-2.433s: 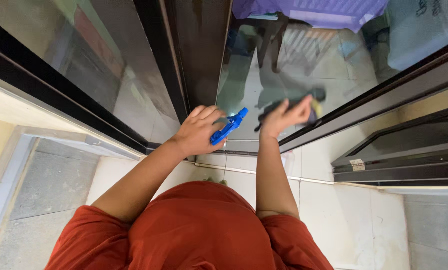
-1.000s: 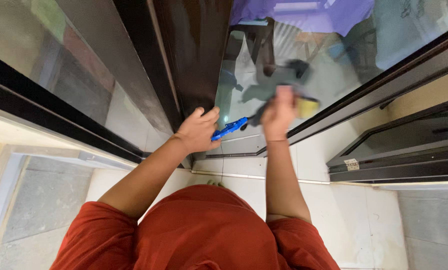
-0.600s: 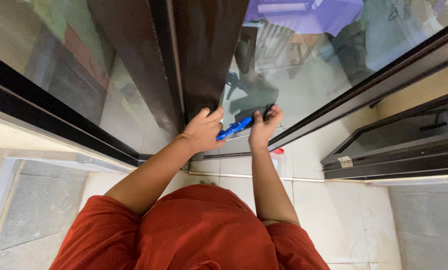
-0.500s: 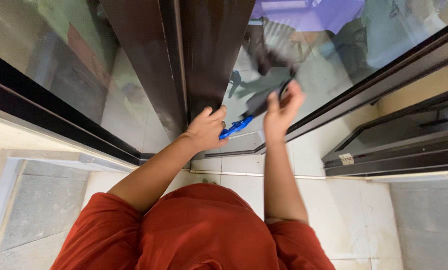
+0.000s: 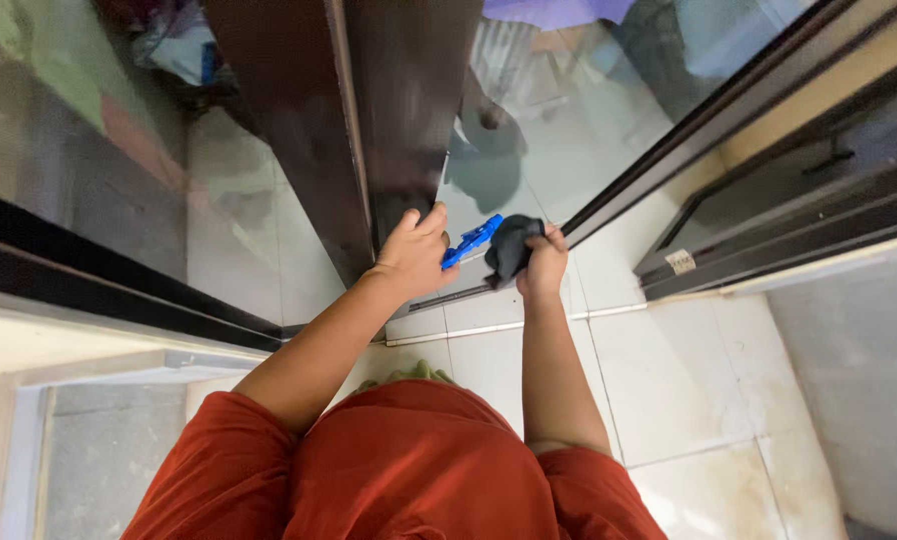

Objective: The person sprays liquid from a spray bottle onto a glass window and wipes the glass and its black frame with a cloth.

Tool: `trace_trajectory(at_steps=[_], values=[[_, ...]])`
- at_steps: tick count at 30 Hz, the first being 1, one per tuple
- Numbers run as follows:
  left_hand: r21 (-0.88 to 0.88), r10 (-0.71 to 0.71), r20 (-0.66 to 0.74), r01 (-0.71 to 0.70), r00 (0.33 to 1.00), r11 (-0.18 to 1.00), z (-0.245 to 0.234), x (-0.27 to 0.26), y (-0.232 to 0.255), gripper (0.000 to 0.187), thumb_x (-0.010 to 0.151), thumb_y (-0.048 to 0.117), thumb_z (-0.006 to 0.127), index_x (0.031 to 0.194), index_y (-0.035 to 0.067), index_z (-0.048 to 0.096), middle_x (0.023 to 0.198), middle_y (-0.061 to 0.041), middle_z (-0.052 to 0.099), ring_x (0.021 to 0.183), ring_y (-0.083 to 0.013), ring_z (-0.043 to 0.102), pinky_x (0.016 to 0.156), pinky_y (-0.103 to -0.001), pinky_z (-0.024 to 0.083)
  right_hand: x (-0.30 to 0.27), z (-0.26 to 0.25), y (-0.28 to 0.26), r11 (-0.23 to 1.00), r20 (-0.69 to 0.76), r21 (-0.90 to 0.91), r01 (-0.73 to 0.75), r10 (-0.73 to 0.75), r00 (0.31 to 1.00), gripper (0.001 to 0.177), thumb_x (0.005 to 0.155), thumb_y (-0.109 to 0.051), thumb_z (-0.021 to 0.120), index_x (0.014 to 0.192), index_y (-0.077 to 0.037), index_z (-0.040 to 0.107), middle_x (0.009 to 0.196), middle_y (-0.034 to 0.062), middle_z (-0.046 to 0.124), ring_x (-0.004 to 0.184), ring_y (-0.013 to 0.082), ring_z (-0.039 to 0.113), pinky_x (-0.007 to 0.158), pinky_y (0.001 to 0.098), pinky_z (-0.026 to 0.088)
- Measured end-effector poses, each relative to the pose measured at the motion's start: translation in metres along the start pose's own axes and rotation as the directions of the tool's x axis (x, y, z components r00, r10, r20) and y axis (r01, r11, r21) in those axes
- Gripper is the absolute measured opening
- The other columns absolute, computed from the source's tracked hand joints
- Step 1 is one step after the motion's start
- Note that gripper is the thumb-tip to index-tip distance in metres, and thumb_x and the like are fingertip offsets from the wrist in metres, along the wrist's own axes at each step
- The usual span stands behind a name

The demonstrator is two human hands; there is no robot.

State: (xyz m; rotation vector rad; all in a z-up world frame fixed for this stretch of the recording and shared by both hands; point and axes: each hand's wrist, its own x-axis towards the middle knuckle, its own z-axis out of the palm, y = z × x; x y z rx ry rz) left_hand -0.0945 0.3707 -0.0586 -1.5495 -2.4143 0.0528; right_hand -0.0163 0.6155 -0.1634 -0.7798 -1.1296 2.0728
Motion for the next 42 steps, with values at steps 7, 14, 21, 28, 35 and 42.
trace_trajectory(at_steps=[7,14,21,28,35,42], values=[[-0.513,-0.098,-0.062,0.053,0.993,0.857,-0.012,-0.028,0.012,0.032,0.081,0.034,0.069,0.089,0.004,0.078,0.12,-0.009,0.067,0.131,-0.025,0.048,0.106,-0.043,0.035,-0.076,-0.035,-0.026,0.968,-0.016,-0.233,0.098,-0.104,0.994,0.019,0.089,0.01,0.05,0.099,-0.002,0.06,0.092,0.0109,0.067,0.081,0.018,0.064,0.076,0.0312,0.056],[-0.707,-0.101,-0.295,-0.146,0.95,0.692,-0.036,-0.068,0.043,0.023,0.077,0.035,0.074,0.074,0.012,0.074,0.143,-0.017,0.055,0.136,-0.0406,0.042,0.108,-0.052,0.031,-0.134,-0.033,-0.023,0.889,0.405,-0.402,0.22,-0.043,0.913,0.025,0.094,0.018,0.052,0.095,-0.004,0.064,0.107,0.0026,0.063,0.094,0.0143,0.058,0.082,0.0257,0.049],[-0.905,0.016,0.158,0.138,0.987,0.403,-0.043,-0.077,0.082,0.032,0.087,0.038,0.072,0.088,0.006,0.072,0.112,-0.016,0.058,0.104,-0.0362,0.062,0.091,-0.045,0.051,-0.165,-0.018,-0.056,0.777,0.597,-0.349,0.525,-0.248,0.763,0.032,0.083,0.023,0.049,0.096,-0.002,0.064,0.107,0.0075,0.062,0.102,0.0203,0.061,0.092,0.0294,0.051],[-0.853,-0.284,-0.109,0.057,0.953,0.518,-0.048,-0.05,0.161,0.03,0.089,0.034,0.073,0.082,0.005,0.072,0.106,-0.017,0.059,0.096,-0.0376,0.061,0.083,-0.047,0.05,-0.186,-0.088,-0.108,0.615,0.426,-0.57,0.544,-0.345,0.836,0.056,0.078,0.016,0.064,0.129,-0.006,0.056,0.124,0.01,0.056,0.109,0.0239,0.058,0.098,0.035,0.049],[-0.928,-0.365,-0.054,0.088,0.929,0.362,-0.045,0.008,0.291,0.033,0.098,0.034,0.07,0.1,0.001,0.073,0.104,-0.017,0.063,0.103,-0.0373,0.059,0.092,-0.047,0.048,-0.221,-0.173,-0.159,0.339,0.726,-0.549,0.764,-0.259,0.637,0.128,0.063,-0.007,0.094,0.157,0.001,0.007,0.141,0.0258,0.047,0.123,0.0464,0.045,0.105,0.0487,0.038],[-0.951,-0.025,-0.013,-0.004,1.0,0.309,-0.068,0.061,0.411,0.05,0.086,0.039,0.079,0.116,0.0,0.069,0.113,-0.019,0.056,0.108,-0.0349,0.058,0.095,-0.043,0.05,-0.21,-0.296,-0.194,0.552,0.444,-0.674,0.49,-0.228,0.867,0.122,0.08,-0.003,0.083,0.168,-0.009,0.0,0.127,0.0117,0.059,0.114,0.0273,0.061,0.105,0.0386,0.051]])
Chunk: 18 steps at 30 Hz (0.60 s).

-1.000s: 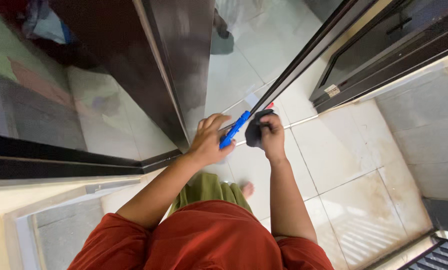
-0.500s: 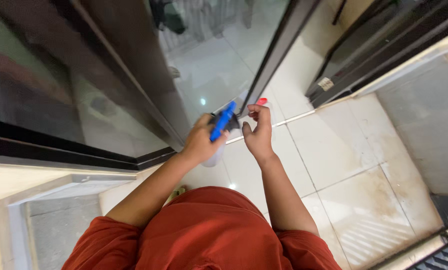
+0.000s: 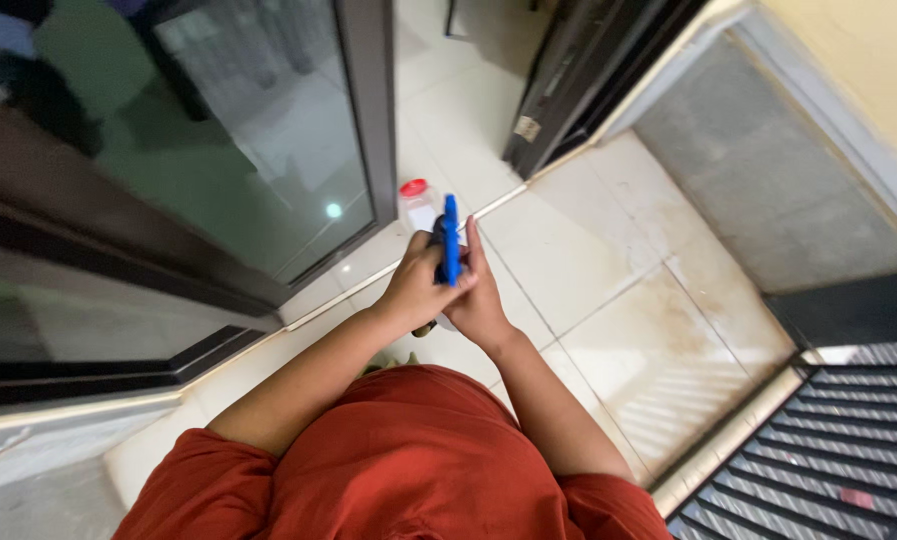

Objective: The person sprays liquid from a spray bottle onto a glass window and wipes the glass and its black frame with a cloth.

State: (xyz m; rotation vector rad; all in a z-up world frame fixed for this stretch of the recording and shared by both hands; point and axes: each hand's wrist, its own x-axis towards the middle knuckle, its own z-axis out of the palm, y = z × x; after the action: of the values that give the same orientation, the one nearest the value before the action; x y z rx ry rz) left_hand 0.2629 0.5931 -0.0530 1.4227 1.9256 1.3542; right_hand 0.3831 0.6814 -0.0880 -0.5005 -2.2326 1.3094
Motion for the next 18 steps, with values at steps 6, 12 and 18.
trace_trajectory(at_steps=[6,12,18], values=[[-0.079,0.014,0.272,0.008,0.962,0.997,0.07,0.048,0.026,0.057,0.071,0.03,0.088,0.115,0.0,0.069,0.11,-0.016,0.058,0.103,-0.0313,0.062,0.091,-0.041,0.053,-0.039,-0.07,0.046,0.968,-0.103,0.233,-0.095,0.121,0.987,0.113,0.081,0.006,0.076,0.167,-0.013,0.005,0.143,0.0099,0.049,0.123,0.0232,0.055,0.105,0.0376,0.05],[-0.424,-0.02,0.508,0.271,0.861,0.864,0.124,0.108,0.011,0.038,0.093,0.02,0.065,0.129,0.006,0.069,0.125,-0.007,0.072,0.114,-0.0221,0.069,0.099,-0.031,0.053,-0.054,-0.13,0.108,0.85,-0.318,0.482,-0.215,0.398,0.861,0.041,0.093,-0.007,0.08,0.128,0.004,0.061,0.105,0.0081,0.066,0.096,0.0183,0.064,0.087,0.035,0.052],[-0.587,-0.734,0.557,0.809,0.388,-0.018,0.218,0.2,-0.08,0.035,0.088,0.012,0.07,0.119,-0.002,0.062,0.114,-0.017,0.069,0.092,-0.0302,0.071,0.079,-0.046,0.061,-0.026,-0.21,0.159,0.74,-0.486,0.612,-0.278,0.629,0.607,0.04,0.083,-0.009,0.068,0.123,-0.006,0.066,0.089,0.0116,0.068,0.08,0.0144,0.066,0.079,0.0296,0.049]])
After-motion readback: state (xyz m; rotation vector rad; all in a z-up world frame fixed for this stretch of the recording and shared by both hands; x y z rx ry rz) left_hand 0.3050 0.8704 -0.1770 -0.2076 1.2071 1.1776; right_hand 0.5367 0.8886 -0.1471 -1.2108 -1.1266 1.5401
